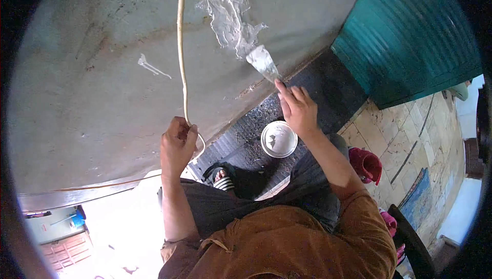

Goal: The person applies plaster to a crack on a wall using a putty knife, taking material from a container and smoothing it over the surface by hand and with the tool.

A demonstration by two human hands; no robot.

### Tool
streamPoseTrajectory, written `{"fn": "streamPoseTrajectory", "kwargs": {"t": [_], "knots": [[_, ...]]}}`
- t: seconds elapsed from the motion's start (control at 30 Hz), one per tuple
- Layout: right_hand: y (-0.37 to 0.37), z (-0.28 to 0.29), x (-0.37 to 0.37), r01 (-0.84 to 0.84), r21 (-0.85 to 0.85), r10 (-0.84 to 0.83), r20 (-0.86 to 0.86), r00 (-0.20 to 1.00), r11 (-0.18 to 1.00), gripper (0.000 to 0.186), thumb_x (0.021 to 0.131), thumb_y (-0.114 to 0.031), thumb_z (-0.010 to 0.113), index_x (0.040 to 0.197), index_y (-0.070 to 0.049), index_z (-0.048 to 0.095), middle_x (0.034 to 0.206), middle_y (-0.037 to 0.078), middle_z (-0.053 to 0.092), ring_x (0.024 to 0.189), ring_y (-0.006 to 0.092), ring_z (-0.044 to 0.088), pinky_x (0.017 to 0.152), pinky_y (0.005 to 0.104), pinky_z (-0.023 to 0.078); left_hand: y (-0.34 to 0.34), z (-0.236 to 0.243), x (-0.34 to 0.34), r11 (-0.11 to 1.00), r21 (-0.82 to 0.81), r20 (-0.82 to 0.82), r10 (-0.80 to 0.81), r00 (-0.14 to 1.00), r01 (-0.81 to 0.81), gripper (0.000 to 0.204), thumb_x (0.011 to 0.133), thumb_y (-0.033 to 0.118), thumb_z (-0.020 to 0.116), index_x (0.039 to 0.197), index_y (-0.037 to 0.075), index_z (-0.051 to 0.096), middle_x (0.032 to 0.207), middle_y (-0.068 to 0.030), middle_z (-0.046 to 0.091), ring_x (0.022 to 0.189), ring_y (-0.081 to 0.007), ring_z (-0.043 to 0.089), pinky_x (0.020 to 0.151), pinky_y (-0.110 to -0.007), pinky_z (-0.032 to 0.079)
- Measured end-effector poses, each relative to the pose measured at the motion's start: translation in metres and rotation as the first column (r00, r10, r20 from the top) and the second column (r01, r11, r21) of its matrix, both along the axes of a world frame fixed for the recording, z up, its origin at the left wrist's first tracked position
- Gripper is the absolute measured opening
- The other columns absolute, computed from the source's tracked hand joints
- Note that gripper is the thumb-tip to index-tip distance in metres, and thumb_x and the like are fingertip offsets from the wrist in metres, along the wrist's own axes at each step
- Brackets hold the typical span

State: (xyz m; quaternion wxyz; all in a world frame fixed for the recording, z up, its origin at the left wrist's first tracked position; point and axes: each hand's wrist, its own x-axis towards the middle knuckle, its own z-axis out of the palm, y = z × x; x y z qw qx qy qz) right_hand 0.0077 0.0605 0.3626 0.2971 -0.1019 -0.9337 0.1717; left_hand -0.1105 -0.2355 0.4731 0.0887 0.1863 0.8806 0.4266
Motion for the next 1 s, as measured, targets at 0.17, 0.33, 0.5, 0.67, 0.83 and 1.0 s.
{"fn": "streamPoseTrajectory", "kwargs": {"t": [0.17, 0.33, 0.5, 0.67, 0.83, 1.0], "knots": [[0.003, -0.01, -0.01, 0.032, 0.054, -0.034, 0.034, 0.999, 0.998, 0.059, 0.087, -0.012, 0.067, 0.144, -0.02, 0.053, 0.09, 0.008, 0.057, 0.082, 0.028, 0.059, 0.069, 0.0411, 0.054, 0.001, 0.0, 0.001, 1.0, 0.012, 0.013, -0.004, 1.0, 0.004, 0.012, 0.091, 0.009, 0.065, 0.091, -0.001, 0.058, 0.067, -0.0057, 0.063, 0.055, -0.009, 0.06, 0.049, -0.027, 0.05], [-0.006, 0.0, -0.001, 0.016, -0.017, -0.016, -0.002, 1.0, 1.0, 0.06, 0.085, -0.012, 0.068, 0.143, -0.02, 0.054, 0.087, 0.006, 0.055, 0.081, 0.0263, 0.059, 0.068, 0.0404, 0.054, -0.001, -0.001, -0.001, 0.999, 0.043, 0.018, 0.005, 1.0, -0.005, 0.012, 0.091, 0.009, 0.066, 0.091, 0.0, 0.058, 0.067, -0.0064, 0.064, 0.054, -0.0096, 0.06, 0.049, -0.028, 0.049], [-0.025, 0.086, -0.025, -0.052, 0.017, 0.055, -0.197, 0.979, 0.998, 0.065, 0.082, -0.011, 0.071, 0.144, -0.021, 0.053, 0.087, 0.004, 0.053, 0.081, 0.0236, 0.058, 0.066, 0.0366, 0.054, -0.003, 0.0, -0.001, 1.0, 0.016, 0.011, 0.026, 1.0, -0.026, 0.013, 0.091, 0.01, 0.066, 0.09, 0.001, 0.058, 0.064, -0.0061, 0.062, 0.052, -0.0101, 0.059, 0.048, -0.028, 0.046], [-0.029, 0.12, -0.035, -0.098, 0.057, 0.108, -0.229, 0.967, 0.994, 0.069, 0.082, -0.01, 0.071, 0.146, -0.021, 0.05, 0.09, 0.004, 0.054, 0.082, 0.0234, 0.057, 0.065, 0.0367, 0.054, -0.006, 0.002, 0.0, 1.0, 0.022, 0.002, 0.022, 1.0, -0.022, 0.013, 0.091, 0.01, 0.066, 0.089, 0.001, 0.057, 0.063, -0.0056, 0.062, 0.051, -0.01, 0.059, 0.048, -0.028, 0.045], [-0.021, 0.085, -0.025, -0.068, 0.104, 0.083, -0.141, 0.987, 0.992, 0.071, 0.081, -0.011, 0.072, 0.147, -0.021, 0.049, 0.09, 0.005, 0.054, 0.083, 0.0244, 0.058, 0.065, 0.0372, 0.055, -0.007, 0.002, 0.0, 0.999, 0.011, 0.002, 0.046, 0.999, -0.046, 0.013, 0.091, 0.011, 0.066, 0.09, 0.001, 0.058, 0.063, -0.0052, 0.062, 0.051, -0.0095, 0.058, 0.048, -0.027, 0.045], [-0.011, 0.059, -0.005, -0.073, 0.065, 0.077, -0.067, 0.995, 0.995, 0.067, 0.082, -0.012, 0.071, 0.146, -0.021, 0.051, 0.089, 0.005, 0.053, 0.082, 0.0247, 0.057, 0.064, 0.0382, 0.055, -0.01, 0.0, -0.001, 0.999, 0.022, 0.001, 0.033, 0.999, -0.033, 0.013, 0.091, 0.011, 0.066, 0.092, 0.0, 0.059, 0.064, -0.0059, 0.062, 0.052, -0.0096, 0.059, 0.048, -0.028, 0.045]]}}
